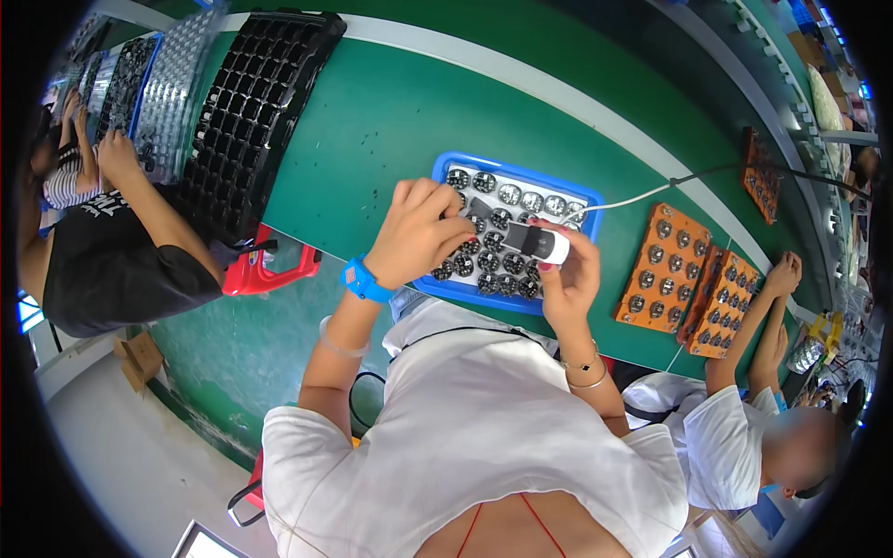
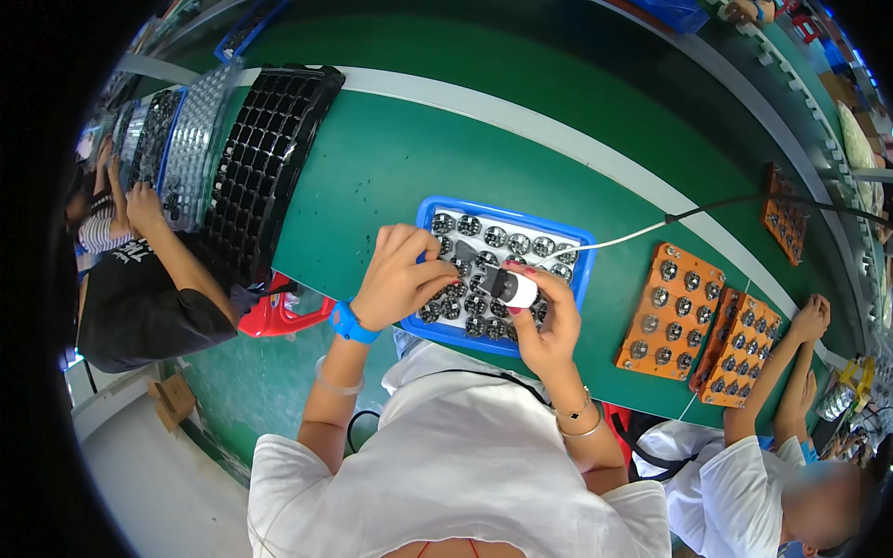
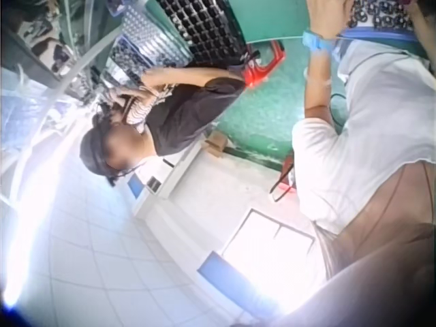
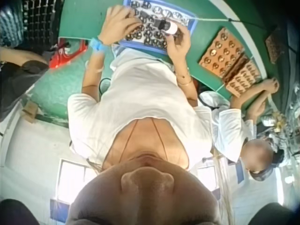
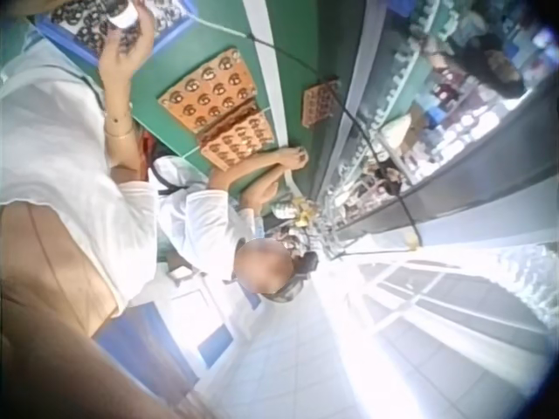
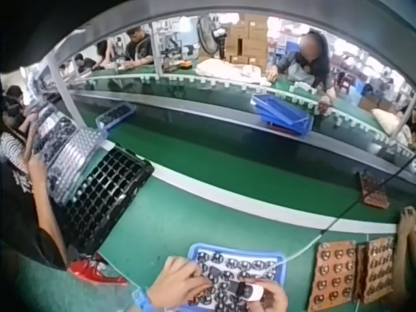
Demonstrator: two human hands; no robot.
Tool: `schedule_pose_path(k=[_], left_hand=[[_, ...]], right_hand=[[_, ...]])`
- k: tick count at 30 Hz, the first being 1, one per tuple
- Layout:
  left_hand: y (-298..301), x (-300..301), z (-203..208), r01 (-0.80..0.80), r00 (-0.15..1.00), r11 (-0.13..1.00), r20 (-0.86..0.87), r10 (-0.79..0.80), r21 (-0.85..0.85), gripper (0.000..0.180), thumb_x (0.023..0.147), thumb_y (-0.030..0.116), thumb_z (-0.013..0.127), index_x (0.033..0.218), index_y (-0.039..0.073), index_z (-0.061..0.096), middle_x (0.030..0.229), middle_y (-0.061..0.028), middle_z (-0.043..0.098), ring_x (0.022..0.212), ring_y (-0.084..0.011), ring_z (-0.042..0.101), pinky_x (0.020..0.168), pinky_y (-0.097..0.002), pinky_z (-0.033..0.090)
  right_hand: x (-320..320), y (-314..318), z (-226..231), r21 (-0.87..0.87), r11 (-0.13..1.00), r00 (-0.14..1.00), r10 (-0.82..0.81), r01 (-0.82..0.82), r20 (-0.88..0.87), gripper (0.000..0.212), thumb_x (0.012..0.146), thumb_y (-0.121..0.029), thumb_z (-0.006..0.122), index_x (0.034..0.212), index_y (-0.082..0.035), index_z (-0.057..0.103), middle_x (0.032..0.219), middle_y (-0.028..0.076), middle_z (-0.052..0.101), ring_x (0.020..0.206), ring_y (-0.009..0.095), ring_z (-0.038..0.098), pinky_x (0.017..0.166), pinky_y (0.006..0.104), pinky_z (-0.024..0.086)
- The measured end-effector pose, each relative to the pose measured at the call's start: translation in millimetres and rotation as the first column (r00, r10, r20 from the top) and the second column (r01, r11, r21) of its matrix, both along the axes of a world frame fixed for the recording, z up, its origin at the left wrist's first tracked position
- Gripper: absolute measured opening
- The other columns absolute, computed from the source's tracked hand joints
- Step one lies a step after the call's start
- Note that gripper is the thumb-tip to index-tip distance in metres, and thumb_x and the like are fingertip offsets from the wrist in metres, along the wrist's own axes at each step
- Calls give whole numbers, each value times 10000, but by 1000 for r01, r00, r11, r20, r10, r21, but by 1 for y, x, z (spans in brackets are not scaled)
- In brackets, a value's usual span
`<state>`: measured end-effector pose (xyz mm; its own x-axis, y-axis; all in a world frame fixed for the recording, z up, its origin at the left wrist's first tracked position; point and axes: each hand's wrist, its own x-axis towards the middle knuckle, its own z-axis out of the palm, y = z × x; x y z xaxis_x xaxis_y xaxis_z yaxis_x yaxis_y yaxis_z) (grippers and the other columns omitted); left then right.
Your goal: Inspecting electronic components by picking them from a tray and scanning them with a handheld scanner.
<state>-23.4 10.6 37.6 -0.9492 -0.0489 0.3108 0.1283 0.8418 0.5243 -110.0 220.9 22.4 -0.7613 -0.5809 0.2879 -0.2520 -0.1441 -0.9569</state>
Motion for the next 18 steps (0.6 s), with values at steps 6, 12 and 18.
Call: schedule_pose_path(k=[6, 12, 18], left_hand=[[5, 7, 6, -4, 1000, 997, 22, 2, 71, 151, 710, 243, 747, 822, 162, 687, 865, 0, 471, 868, -213, 459, 805, -363, 329], [4, 16, -4, 89, 996, 995, -7, -89, 38, 157, 683, 249, 771, 800, 178, 693, 840, 10, 458, 845, -208, 449, 789, -361, 321], [14, 15, 9, 22, 995, 994, -95, -12, 106, 171, 659, 219, 785, 793, 170, 690, 811, 17, 457, 833, -202, 457, 775, -356, 324]], right_hand=[[-2, 11, 4, 117, 992, 988, 64, -48, -141, 335, 873, -51, 612, 1182, -19, 487, 1148, 189, 611, 1086, 292, 589, 958, 390, 427], [3, 3, 13, 250, 963, 953, 166, -101, -253, 287, 823, -45, 657, 1093, -5, 569, 1117, 183, 643, 1031, 286, 611, 899, 365, 462], [8, -2, 12, 203, 973, 971, 146, -106, -191, 318, 771, -38, 665, 1082, -20, 603, 1128, 155, 637, 986, 313, 610, 868, 394, 463]])
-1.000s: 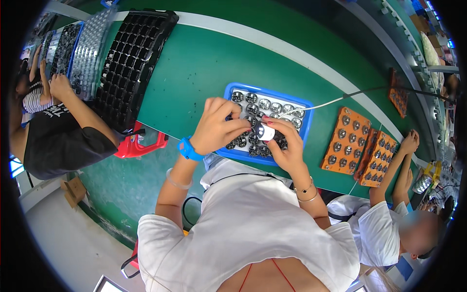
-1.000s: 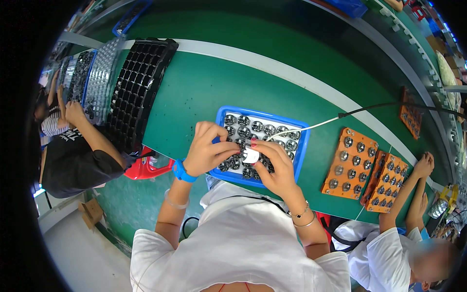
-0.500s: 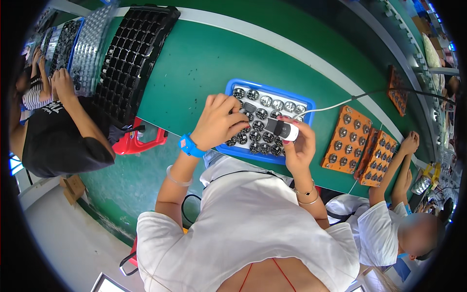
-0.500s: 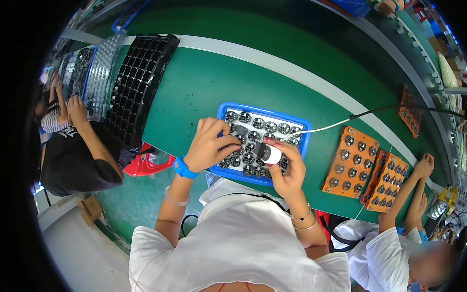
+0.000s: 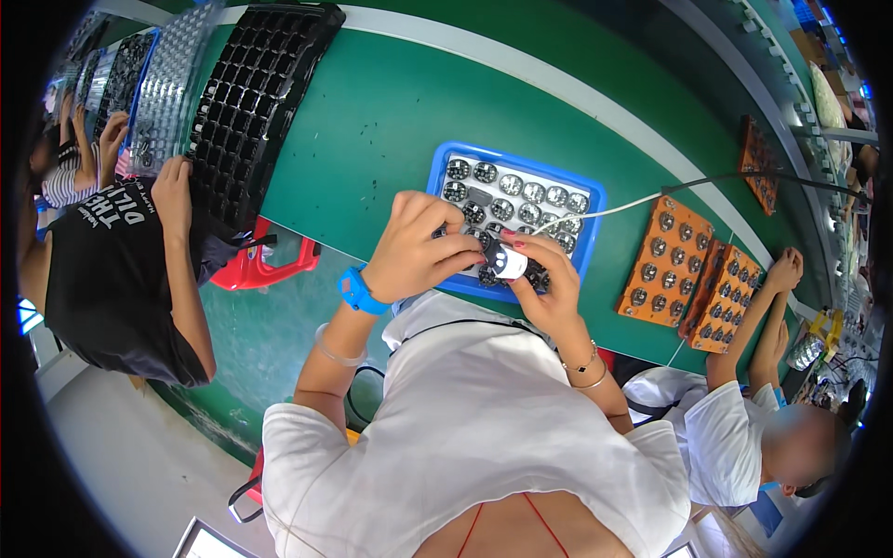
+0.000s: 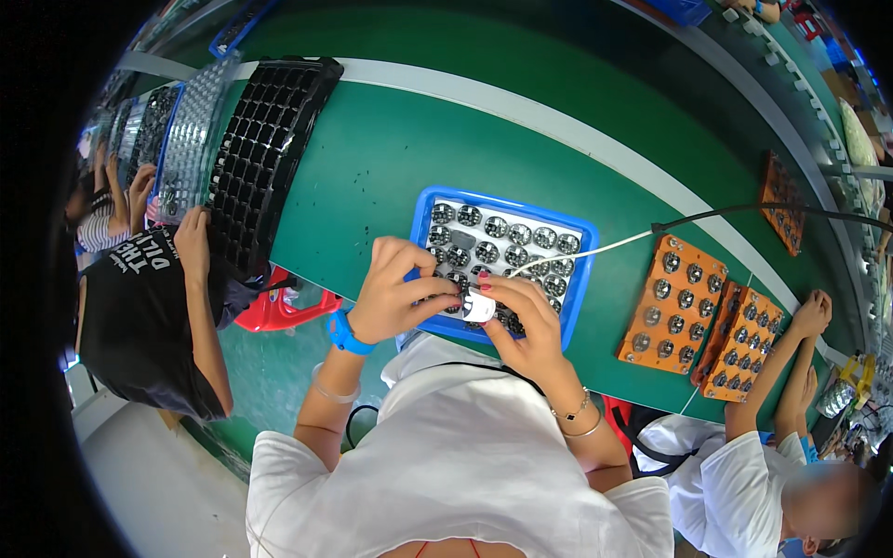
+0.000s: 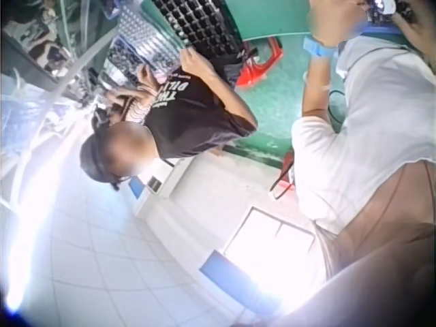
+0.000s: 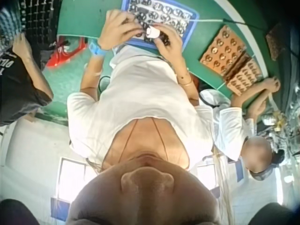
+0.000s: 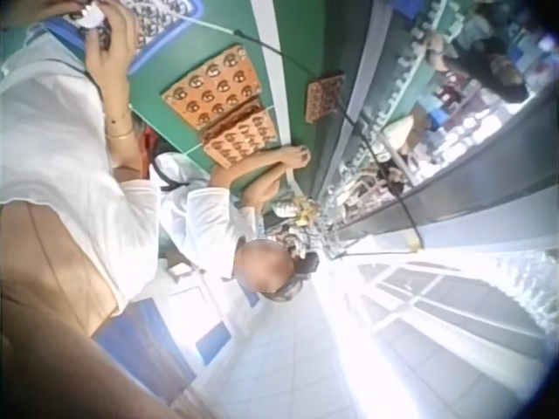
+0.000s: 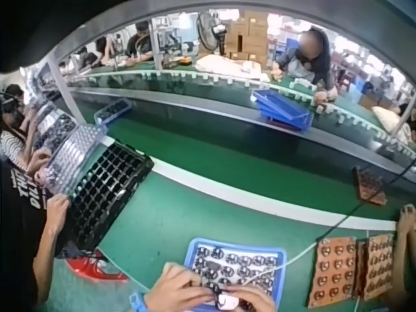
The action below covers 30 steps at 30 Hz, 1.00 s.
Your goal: Inspecting electronic components by picking them from a tray and scanning them with a handheld scanner.
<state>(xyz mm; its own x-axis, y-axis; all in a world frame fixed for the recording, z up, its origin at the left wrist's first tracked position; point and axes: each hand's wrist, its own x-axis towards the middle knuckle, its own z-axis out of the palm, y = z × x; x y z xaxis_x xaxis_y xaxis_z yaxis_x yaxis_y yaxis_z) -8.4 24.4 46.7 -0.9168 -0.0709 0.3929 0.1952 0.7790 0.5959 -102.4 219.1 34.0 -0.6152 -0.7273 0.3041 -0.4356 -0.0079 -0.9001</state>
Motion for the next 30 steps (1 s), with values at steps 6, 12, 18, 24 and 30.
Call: schedule_pose_path(k=[6, 12, 18, 24, 30], left_hand=[[-3, 2, -5, 19, 999, 999, 52, -17, -32, 174, 667, 216, 779, 804, 159, 689, 817, 13, 463, 834, -201, 460, 783, -355, 326], [-1, 7, -16, 6, 991, 998, 133, 2, -61, 167, 683, 219, 768, 817, 158, 690, 821, 7, 462, 845, -203, 463, 798, -361, 328], [-1, 21, -10, 60, 987, 997, 153, -51, -49, 163, 686, 233, 764, 825, 180, 695, 823, 10, 455, 844, -197, 465, 803, -362, 327], [9, 22, -10, 87, 994, 996, 64, -86, -10, 179, 656, 246, 780, 805, 189, 697, 792, 23, 434, 814, -185, 445, 764, -356, 313], [17, 19, -4, 30, 999, 998, -29, -28, 57, 184, 618, 244, 798, 758, 187, 694, 771, 31, 427, 788, -184, 434, 748, -361, 306]], right_hand=[[8, 12, -16, -48, 996, 996, -66, 69, 52, 318, 860, -49, 627, 1150, 10, 512, 1149, 193, 613, 1053, 279, 602, 934, 380, 447], [8, 20, -12, -149, 970, 963, -156, 191, 220, 369, 892, -90, 618, 1208, 1, 450, 1175, 192, 578, 1091, 265, 577, 957, 380, 435], [11, 24, -8, -49, 998, 999, -40, 42, 32, 345, 816, -26, 652, 1136, -9, 522, 1089, 203, 639, 1035, 291, 608, 912, 389, 446], [13, 20, -6, -15, 1000, 1000, 23, -24, -21, 347, 752, -24, 693, 1080, -2, 584, 1086, 185, 650, 965, 300, 630, 863, 394, 471], [14, 18, -7, -56, 998, 999, 31, -33, -29, 358, 717, -24, 696, 1064, 2, 610, 1089, 172, 651, 943, 313, 633, 832, 400, 479]])
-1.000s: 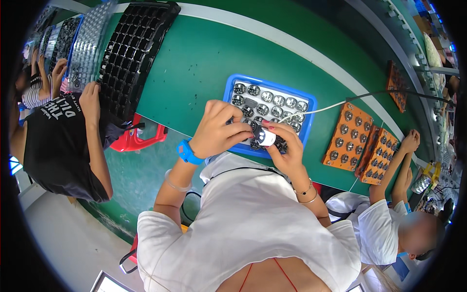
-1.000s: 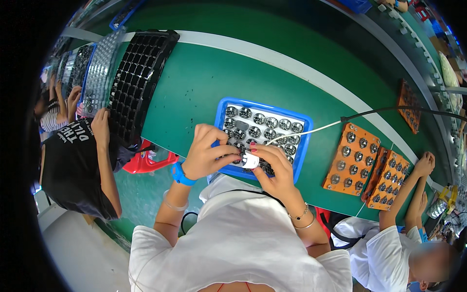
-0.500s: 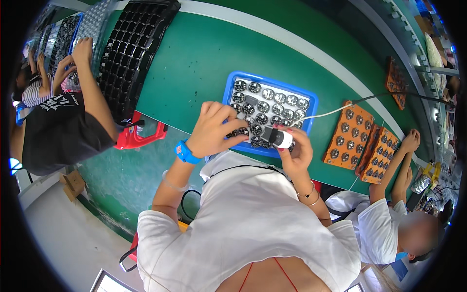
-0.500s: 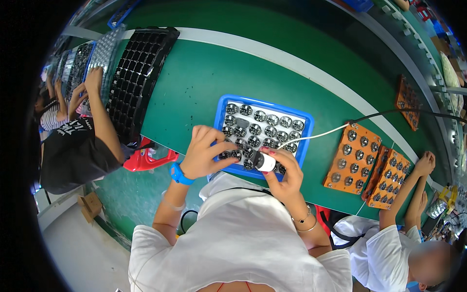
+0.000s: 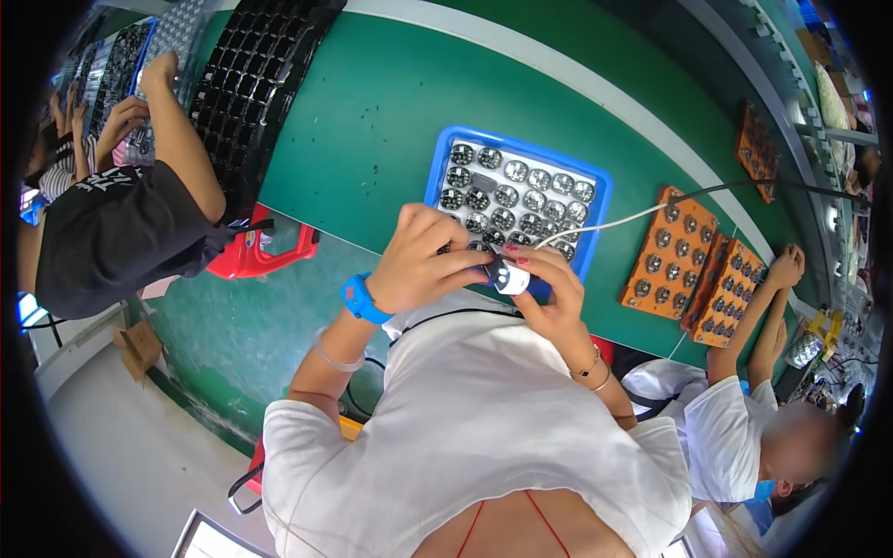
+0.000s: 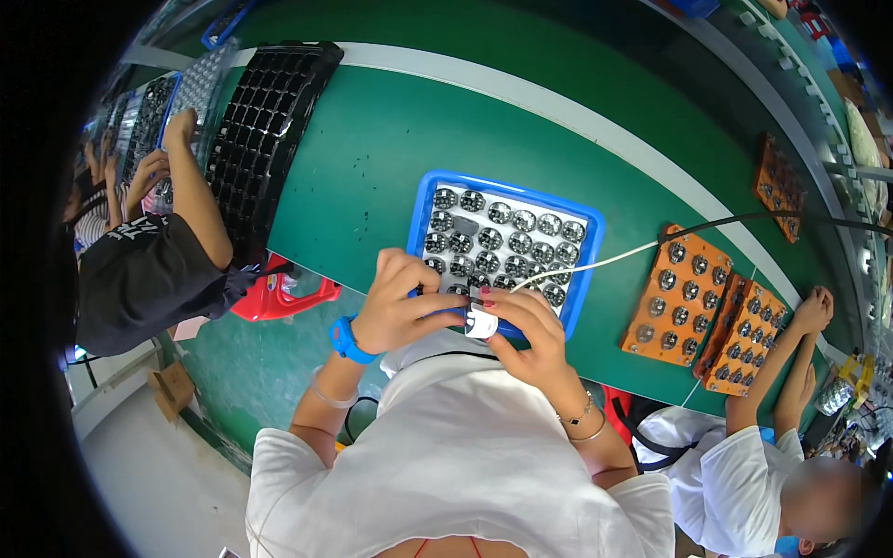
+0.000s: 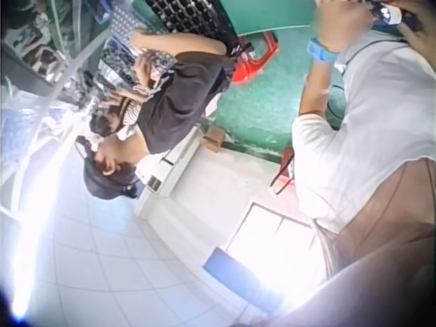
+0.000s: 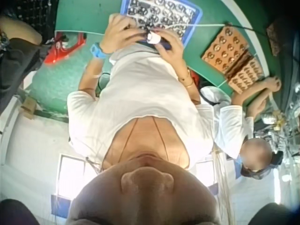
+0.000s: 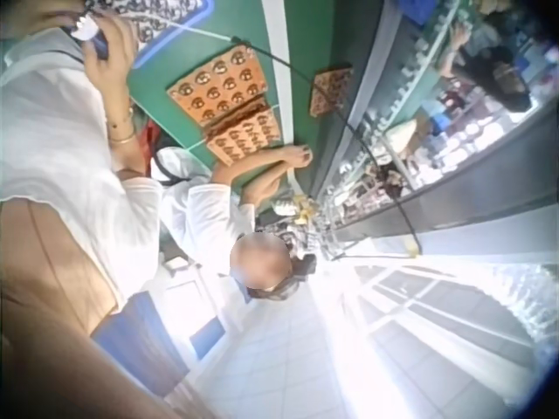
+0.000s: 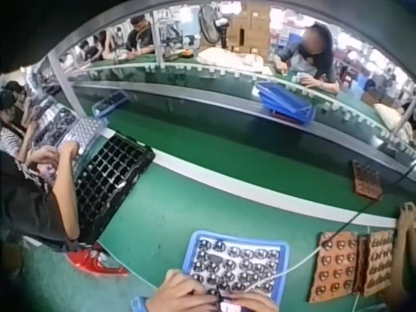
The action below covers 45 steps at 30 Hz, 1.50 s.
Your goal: Inspecting electronic components by picking them from a tray and scanning them with a handheld scanner.
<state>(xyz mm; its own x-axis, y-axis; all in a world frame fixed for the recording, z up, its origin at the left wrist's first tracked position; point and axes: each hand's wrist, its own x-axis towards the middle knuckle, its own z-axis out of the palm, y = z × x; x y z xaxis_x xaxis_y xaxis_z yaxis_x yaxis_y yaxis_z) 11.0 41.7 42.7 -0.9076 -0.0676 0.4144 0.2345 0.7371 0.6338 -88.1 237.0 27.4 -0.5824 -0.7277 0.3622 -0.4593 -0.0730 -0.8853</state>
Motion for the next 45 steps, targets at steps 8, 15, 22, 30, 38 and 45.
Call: schedule_pose_path(k=[8, 15, 22, 30, 38, 45], left_hand=[[-8, 12, -8, 73, 989, 993, 139, -60, -93, 236, 614, 256, 804, 810, 185, 694, 785, 27, 450, 822, -189, 463, 784, -361, 322], [-23, 29, -5, -99, 973, 988, 198, 121, -116, 207, 653, 228, 784, 836, 177, 702, 806, 22, 491, 826, -192, 476, 775, -354, 327], [-18, 28, 1, -84, 992, 991, 87, 93, -101, 184, 658, 215, 783, 824, 178, 710, 801, 25, 493, 821, -191, 479, 759, -354, 326], [-22, 26, -1, -30, 991, 987, 127, 50, -157, 201, 667, 241, 777, 839, 162, 707, 789, 20, 477, 831, -195, 485, 775, -359, 331], [-23, 15, -8, -168, 969, 979, 162, 185, -113, 214, 663, 256, 782, 823, 148, 689, 764, 17, 481, 785, -188, 472, 752, -348, 324], [-24, 9, 1, -130, 986, 979, 84, 145, -157, 164, 685, 217, 772, 827, 171, 703, 749, 29, 476, 757, -175, 468, 741, -336, 319]], right_hand=[[5, 5, -4, -103, 978, 957, -148, 179, 249, 337, 811, -35, 656, 1123, 9, 534, 1072, 194, 655, 1007, 284, 616, 891, 382, 456], [-2, -11, 2, -14, 1000, 999, 23, -22, 40, 349, 723, -35, 691, 1062, -5, 616, 1071, 169, 656, 934, 302, 626, 837, 400, 478], [0, -27, 5, 42, 994, 995, 95, -96, 24, 324, 726, -44, 709, 1041, -13, 642, 1071, 151, 654, 927, 301, 626, 824, 392, 482], [6, -18, -4, -37, 998, 989, -49, 55, 140, 326, 783, -31, 677, 1092, 4, 580, 1061, 163, 667, 943, 279, 626, 856, 377, 474], [-14, -19, -1, -44, 999, 998, -25, 28, 56, 331, 828, -44, 645, 1135, -3, 527, 1099, 187, 644, 1020, 281, 603, 906, 372, 450], [-15, -30, 7, 66, 994, 996, 90, -89, -4, 306, 804, -26, 653, 1098, -8, 575, 1139, 191, 629, 1039, 299, 610, 897, 378, 464]])
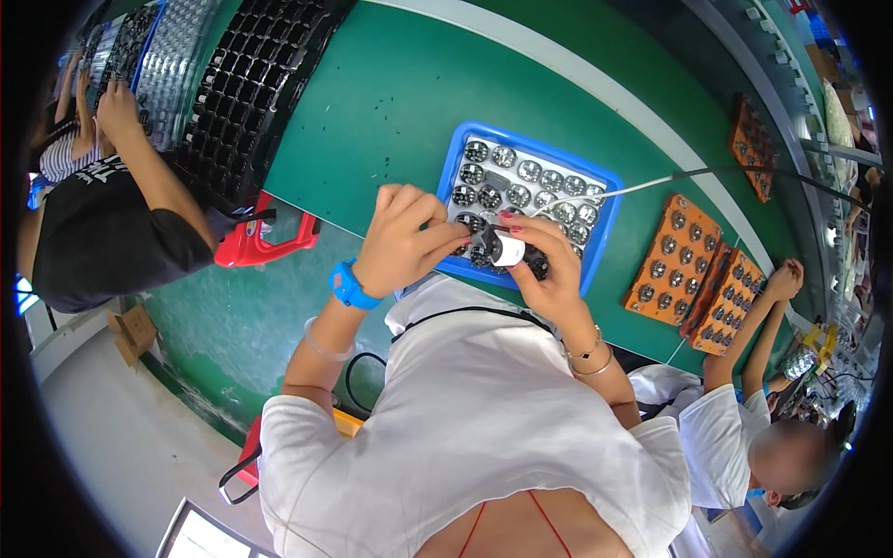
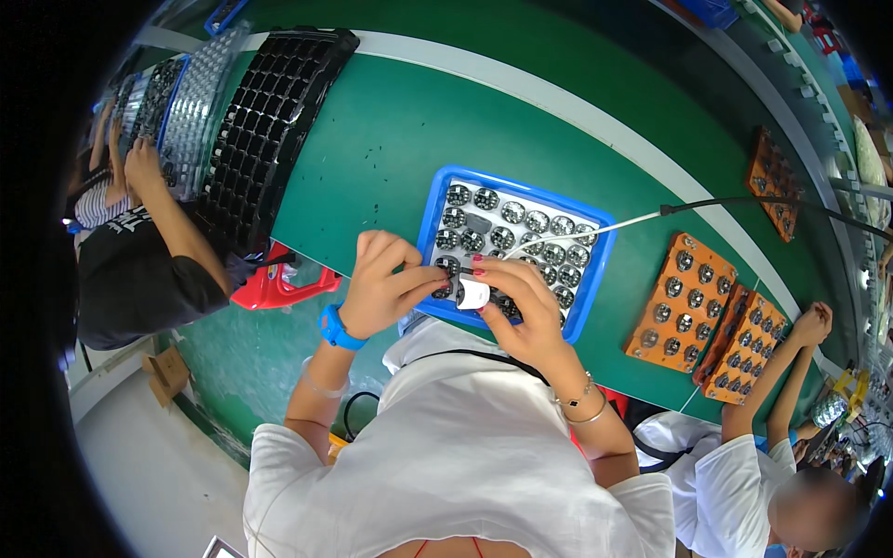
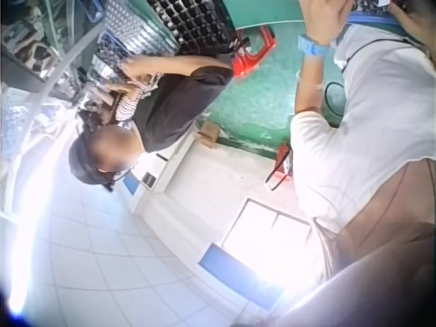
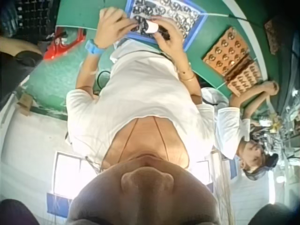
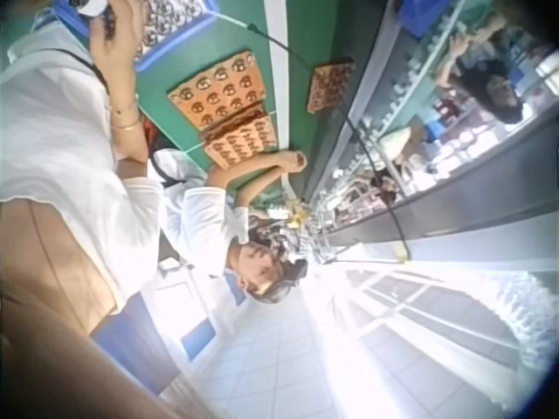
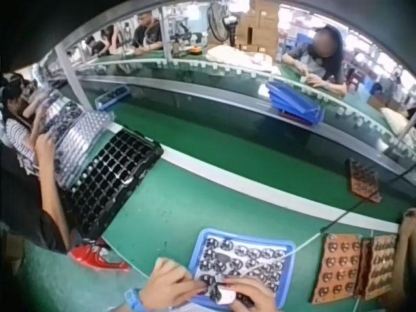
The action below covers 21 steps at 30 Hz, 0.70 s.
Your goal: Inspecting electronic components by picking them from a tray and scanning them with a handheld scanner.
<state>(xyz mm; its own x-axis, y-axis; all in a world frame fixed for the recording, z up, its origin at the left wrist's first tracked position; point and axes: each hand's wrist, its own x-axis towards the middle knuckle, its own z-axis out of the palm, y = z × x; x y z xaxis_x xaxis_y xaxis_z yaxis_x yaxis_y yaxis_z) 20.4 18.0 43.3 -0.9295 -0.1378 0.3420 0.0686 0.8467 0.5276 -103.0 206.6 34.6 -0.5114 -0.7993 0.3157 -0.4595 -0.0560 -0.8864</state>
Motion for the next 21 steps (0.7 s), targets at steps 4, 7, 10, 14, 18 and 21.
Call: schedule_pose_path(k=[4, 7, 10, 14, 18, 21], left_hand=[[3, -3, 8, -9, 1000, 999, -21, 10, 49, 160, 686, 205, 768, 835, 176, 715, 746, 31, 468, 756, -174, 465, 744, -340, 320], [2, -3, 8, -8, 1000, 999, 13, 8, 46, 151, 690, 204, 764, 830, 175, 715, 746, 30, 468, 764, -175, 466, 748, -340, 318], [-3, -2, 6, 13, 1000, 1000, 28, -13, 0, 136, 695, 207, 760, 816, 169, 710, 744, 23, 467, 774, -182, 467, 752, -339, 316], [-11, -4, -5, 31, 996, 999, 90, -29, -30, 143, 692, 230, 764, 800, 158, 703, 746, 13, 470, 782, -191, 467, 755, -342, 316], [-14, -10, -4, -72, 993, 996, 100, 66, 60, 175, 685, 253, 774, 790, 138, 694, 756, 5, 476, 784, -196, 466, 762, -343, 316], [-15, -21, -7, -111, 991, 992, 84, 105, 63, 186, 683, 250, 778, 803, 136, 693, 758, 6, 478, 782, -196, 464, 763, -341, 315]], right_hand=[[1, -2, -1, -5, 1000, 1000, 15, -15, 3, 297, 814, -41, 652, 1100, -7, 576, 1142, 192, 626, 1044, 299, 609, 906, 379, 459], [2, 0, -3, -26, 1000, 999, -8, 9, 43, 296, 833, -52, 641, 1114, -11, 559, 1136, 197, 626, 1053, 295, 606, 929, 384, 441], [3, 4, -14, -108, 992, 980, -50, 72, 195, 319, 875, -81, 623, 1165, -23, 505, 1138, 203, 614, 1077, 308, 597, 961, 405, 414], [-5, 3, -12, -162, 976, 961, -98, 143, 258, 335, 887, -77, 614, 1191, -36, 477, 1159, 201, 590, 1106, 326, 582, 967, 418, 425], [-13, 0, -9, -91, 992, 982, -75, 92, 174, 329, 874, -53, 615, 1180, -38, 497, 1160, 194, 596, 1101, 313, 585, 967, 408, 424], [-13, -6, -6, -78, 995, 988, -44, 57, 151, 331, 849, -32, 623, 1166, -37, 525, 1159, 188, 615, 1102, 287, 582, 961, 388, 424]])
